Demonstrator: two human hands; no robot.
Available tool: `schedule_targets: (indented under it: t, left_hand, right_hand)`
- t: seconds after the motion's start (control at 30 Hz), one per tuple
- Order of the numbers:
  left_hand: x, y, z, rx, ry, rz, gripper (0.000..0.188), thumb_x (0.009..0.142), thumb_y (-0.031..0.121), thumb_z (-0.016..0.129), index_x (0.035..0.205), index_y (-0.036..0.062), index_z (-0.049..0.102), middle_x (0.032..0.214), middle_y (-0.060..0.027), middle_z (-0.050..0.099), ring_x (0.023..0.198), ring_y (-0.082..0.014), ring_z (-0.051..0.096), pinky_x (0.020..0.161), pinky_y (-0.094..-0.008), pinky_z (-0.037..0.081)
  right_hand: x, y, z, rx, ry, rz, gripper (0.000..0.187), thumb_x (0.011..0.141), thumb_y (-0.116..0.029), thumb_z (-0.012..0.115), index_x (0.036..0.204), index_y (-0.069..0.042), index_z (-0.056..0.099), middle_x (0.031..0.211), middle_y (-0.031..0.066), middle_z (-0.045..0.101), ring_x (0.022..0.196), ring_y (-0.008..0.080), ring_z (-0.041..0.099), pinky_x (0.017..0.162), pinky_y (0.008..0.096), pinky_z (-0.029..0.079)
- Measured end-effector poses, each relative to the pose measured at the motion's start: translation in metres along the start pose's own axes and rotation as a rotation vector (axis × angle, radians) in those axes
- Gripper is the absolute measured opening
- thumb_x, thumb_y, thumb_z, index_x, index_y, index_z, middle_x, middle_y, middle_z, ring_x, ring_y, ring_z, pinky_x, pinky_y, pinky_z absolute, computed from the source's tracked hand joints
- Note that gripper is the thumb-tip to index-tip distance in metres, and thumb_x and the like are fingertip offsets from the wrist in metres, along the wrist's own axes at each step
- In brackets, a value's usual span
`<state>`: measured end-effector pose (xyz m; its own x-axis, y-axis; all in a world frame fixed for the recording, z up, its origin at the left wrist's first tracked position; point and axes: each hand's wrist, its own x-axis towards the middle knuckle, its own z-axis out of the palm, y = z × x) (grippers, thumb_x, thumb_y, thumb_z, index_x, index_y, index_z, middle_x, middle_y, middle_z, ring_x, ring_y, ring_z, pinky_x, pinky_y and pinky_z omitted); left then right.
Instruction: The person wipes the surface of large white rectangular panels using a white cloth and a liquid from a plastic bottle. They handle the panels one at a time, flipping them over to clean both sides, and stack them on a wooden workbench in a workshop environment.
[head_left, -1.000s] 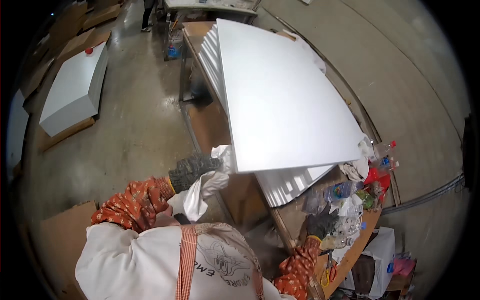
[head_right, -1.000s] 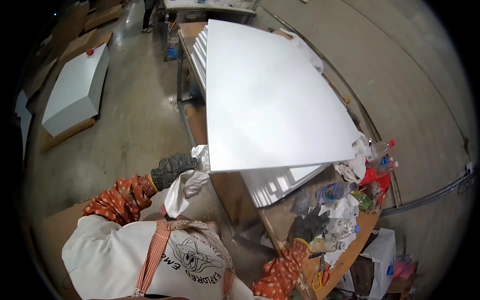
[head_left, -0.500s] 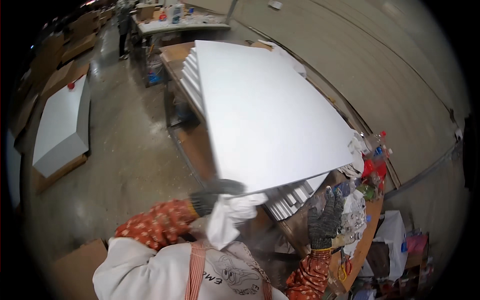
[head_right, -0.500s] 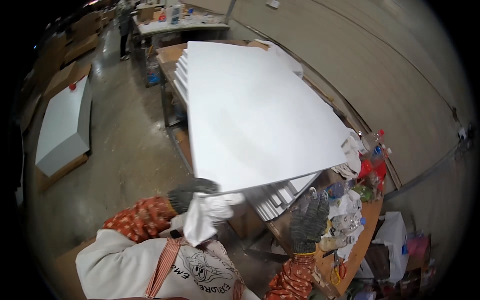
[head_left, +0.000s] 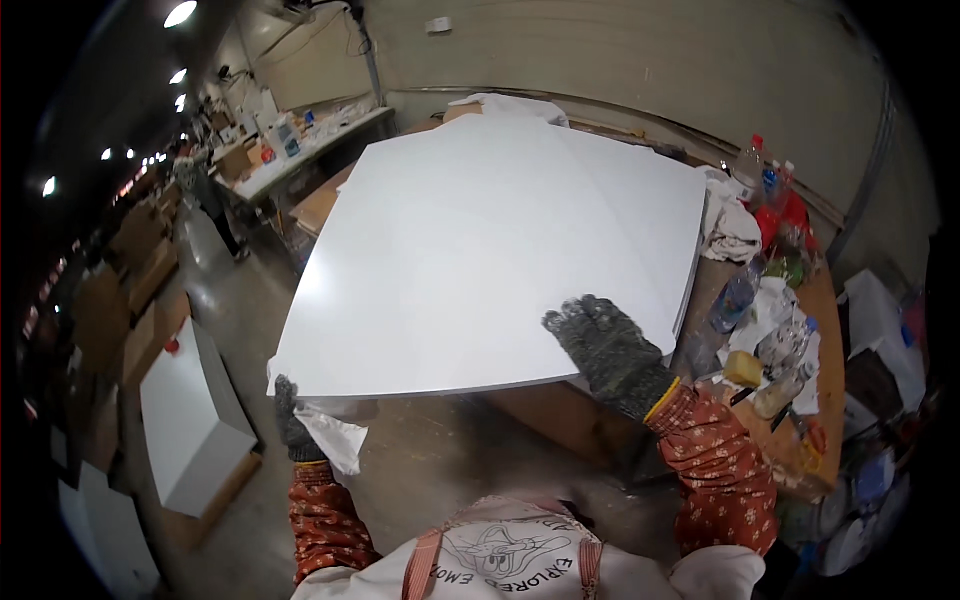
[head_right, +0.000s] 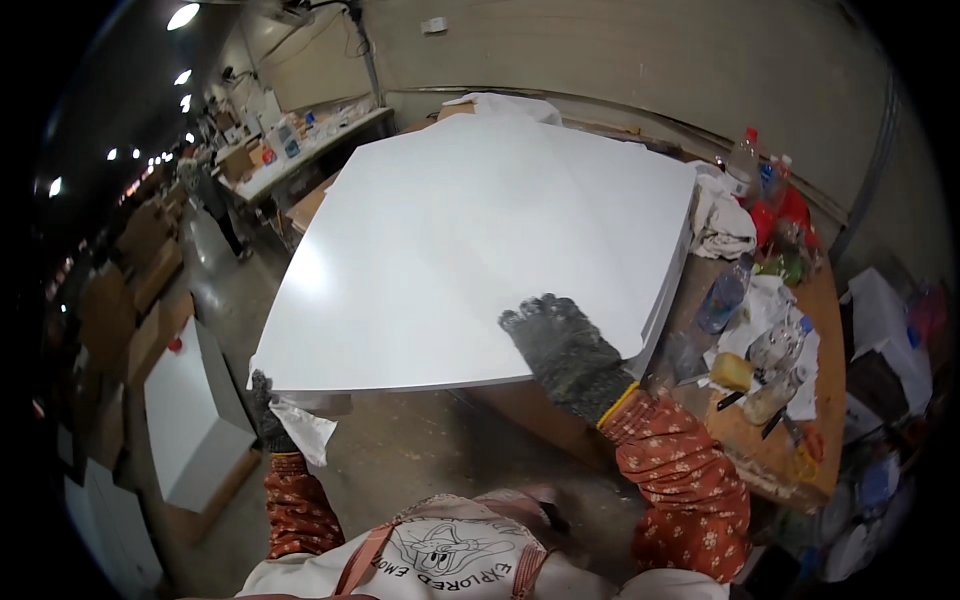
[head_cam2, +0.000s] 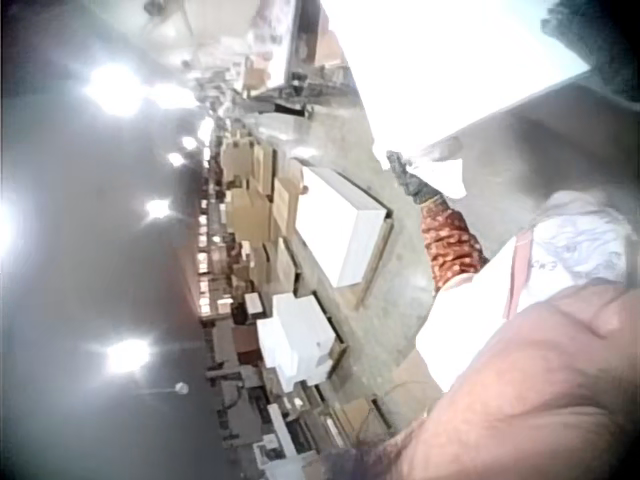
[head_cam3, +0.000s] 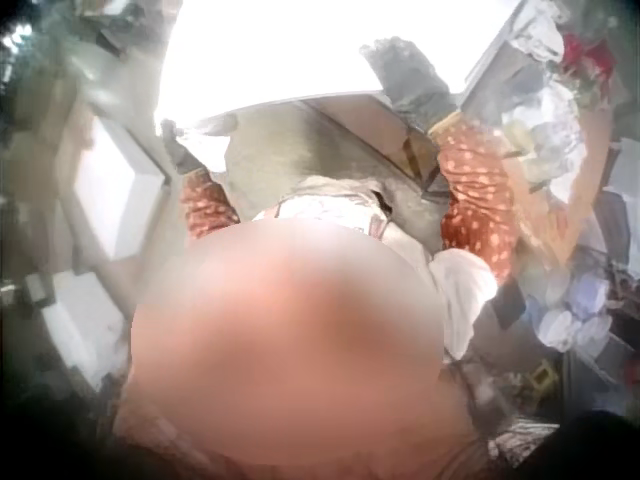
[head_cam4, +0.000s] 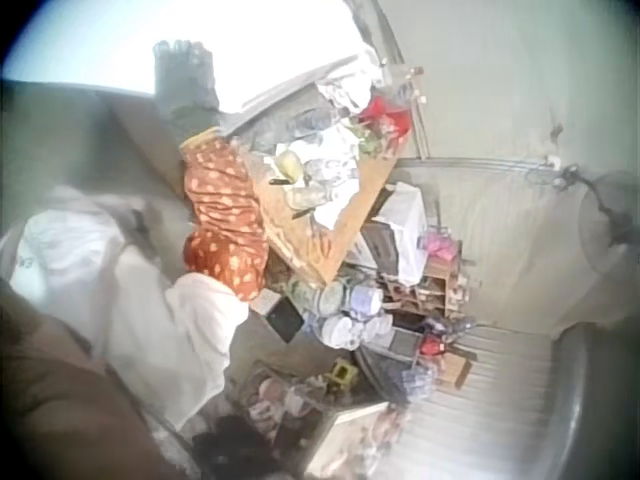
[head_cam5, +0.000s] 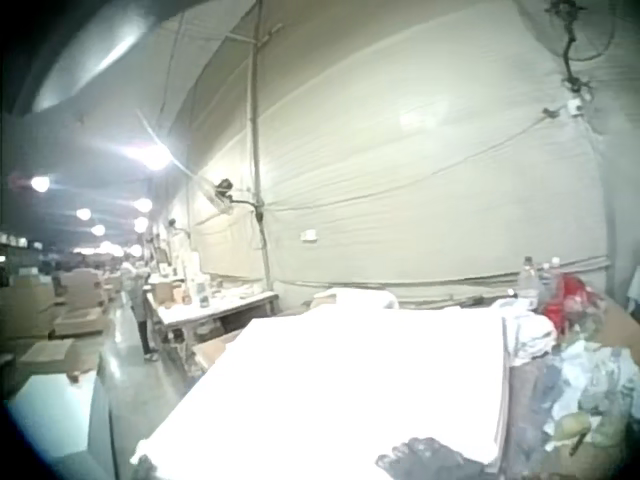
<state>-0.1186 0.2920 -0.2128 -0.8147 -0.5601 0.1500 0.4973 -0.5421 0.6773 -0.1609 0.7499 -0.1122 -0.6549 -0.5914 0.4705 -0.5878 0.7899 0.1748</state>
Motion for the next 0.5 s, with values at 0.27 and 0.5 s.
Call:
schedule_targets:
  t: [0.27, 0.5]
  left_hand:
    - [0.111, 0.044, -0.03, 0.271, -0.406, -0.182, 0.045, 0.086, 0.022, 0.054, 0.123, -0.0038, 0.05, 0.118, -0.0179, 0.057, 0.106, -0.0301, 0.055, 0.095, -0.0426, 0.042]
    - [0.228, 0.174, 0.061, 0.763, -0.454, 0.294, 0.046, 0.09, 0.025, 0.049, 0.128, -0.0011, 0.048, 0.126, -0.0142, 0.053, 0.111, -0.0256, 0.052, 0.099, -0.0387, 0.038]
  right_hand:
    - [0.029, -0.025, 0.091, -0.502, 0.034, -0.03, 0.033, 0.084, -0.023, 0.049, 0.114, -0.011, 0.056, 0.102, 0.0109, 0.058, 0.101, 0.0278, 0.053, 0.095, 0.0508, 0.037]
    - [0.073, -0.083, 0.042, -0.032, 0.317, 0.246, 0.04, 0.083, -0.022, 0.048, 0.122, -0.012, 0.049, 0.113, 0.0108, 0.053, 0.107, 0.0287, 0.049, 0.089, 0.0495, 0.038]
